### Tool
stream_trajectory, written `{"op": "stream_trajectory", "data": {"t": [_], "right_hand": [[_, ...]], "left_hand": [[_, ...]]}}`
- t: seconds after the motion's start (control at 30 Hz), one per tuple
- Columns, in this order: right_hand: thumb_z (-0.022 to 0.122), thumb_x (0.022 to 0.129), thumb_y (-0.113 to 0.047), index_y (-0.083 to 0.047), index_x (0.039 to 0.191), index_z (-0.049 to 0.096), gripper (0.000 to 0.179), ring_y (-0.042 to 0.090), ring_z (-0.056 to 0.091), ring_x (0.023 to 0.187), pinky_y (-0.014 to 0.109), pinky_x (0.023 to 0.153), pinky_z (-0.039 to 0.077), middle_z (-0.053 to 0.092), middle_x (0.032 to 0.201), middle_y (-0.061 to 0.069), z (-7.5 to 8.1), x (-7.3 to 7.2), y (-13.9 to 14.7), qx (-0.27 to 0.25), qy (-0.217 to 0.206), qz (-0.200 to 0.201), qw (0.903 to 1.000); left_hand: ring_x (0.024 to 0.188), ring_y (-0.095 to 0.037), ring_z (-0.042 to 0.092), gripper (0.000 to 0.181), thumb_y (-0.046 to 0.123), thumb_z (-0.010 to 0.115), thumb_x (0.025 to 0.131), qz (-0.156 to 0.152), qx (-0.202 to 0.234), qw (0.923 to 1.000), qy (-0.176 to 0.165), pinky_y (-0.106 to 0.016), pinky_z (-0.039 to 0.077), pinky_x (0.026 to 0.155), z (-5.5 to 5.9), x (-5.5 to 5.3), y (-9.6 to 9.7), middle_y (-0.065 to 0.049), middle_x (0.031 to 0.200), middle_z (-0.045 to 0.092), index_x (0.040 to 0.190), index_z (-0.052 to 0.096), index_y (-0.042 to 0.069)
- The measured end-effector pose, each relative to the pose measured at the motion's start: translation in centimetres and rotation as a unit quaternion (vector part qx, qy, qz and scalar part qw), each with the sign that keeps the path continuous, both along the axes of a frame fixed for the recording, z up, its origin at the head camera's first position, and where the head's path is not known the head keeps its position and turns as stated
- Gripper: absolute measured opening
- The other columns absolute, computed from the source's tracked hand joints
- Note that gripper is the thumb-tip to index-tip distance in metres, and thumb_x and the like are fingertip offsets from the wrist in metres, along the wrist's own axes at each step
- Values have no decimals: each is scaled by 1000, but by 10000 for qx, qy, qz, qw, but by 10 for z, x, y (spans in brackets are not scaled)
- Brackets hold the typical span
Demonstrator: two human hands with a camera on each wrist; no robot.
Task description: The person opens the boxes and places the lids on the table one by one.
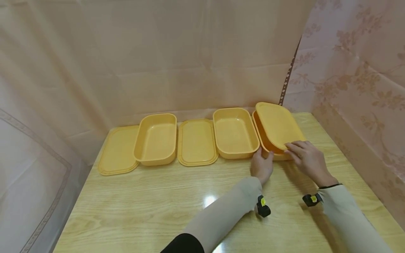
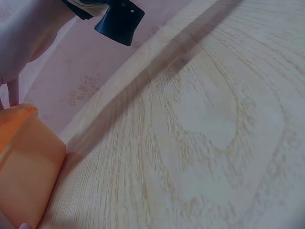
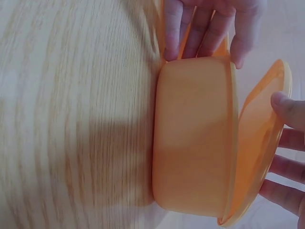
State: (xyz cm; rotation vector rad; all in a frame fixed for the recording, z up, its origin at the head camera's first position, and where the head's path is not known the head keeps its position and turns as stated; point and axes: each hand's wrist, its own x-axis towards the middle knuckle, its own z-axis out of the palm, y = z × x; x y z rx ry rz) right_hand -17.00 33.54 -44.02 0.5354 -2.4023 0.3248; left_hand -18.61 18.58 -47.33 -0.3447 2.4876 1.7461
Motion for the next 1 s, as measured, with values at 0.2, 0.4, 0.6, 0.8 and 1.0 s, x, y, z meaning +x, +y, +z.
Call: {"op": "stream_trajectory", "data": {"t": [0.2, 0.4, 0.6, 0.8, 1.0], "right_hand": [[72, 86, -19, 0, 105, 73, 27, 37, 63, 79, 51, 60, 52, 71, 92, 19, 2, 1, 2, -231, 127, 70, 9996], [37, 98, -52, 3, 105, 72, 65, 39, 63, 79, 52, 61, 52, 70, 93, 23, 5, -1, 5, -417, 264, 141, 9987], [39, 100, -48, 5, 106, 68, 61, 41, 61, 82, 52, 65, 50, 68, 94, 24, 7, -4, 9, -592, 380, 106, 9975], [64, 92, -9, 8, 108, 63, 23, 39, 59, 80, 52, 62, 48, 63, 94, 25, 10, -4, 11, -718, 300, -134, 9969], [72, 74, 11, 10, 109, 62, 36, 34, 59, 77, 41, 62, 43, 63, 95, 24, 12, -3, 13, -712, 308, -281, 9966]], "left_hand": [[127, -21, 55, 54, 44, 63, 91, -76, 150, 9998, -58, -39, 44, 106, -2, 0, -1, 0, 137, 60, 139, 55, 21], [129, -21, 54, 54, 45, 63, 91, -96, 169, 9998, -92, -39, 43, 107, -2, 0, -2, 1, 138, 59, 140, 54, 22], [129, -21, 54, 54, 45, 64, 91, -45, 287, 9994, -193, -39, 43, 106, 2, 0, -1, 2, 139, 59, 138, 55, 21], [124, -20, 58, 51, 40, 68, 88, 92, 330, 9990, -272, -37, 45, 103, 4, -1, -1, 2, 131, 65, 134, 60, 19], [120, -21, 60, 53, 42, 68, 88, 106, 398, 9984, -383, -39, 46, 101, 6, 1, -2, -1, 127, 66, 135, 59, 19]]}}
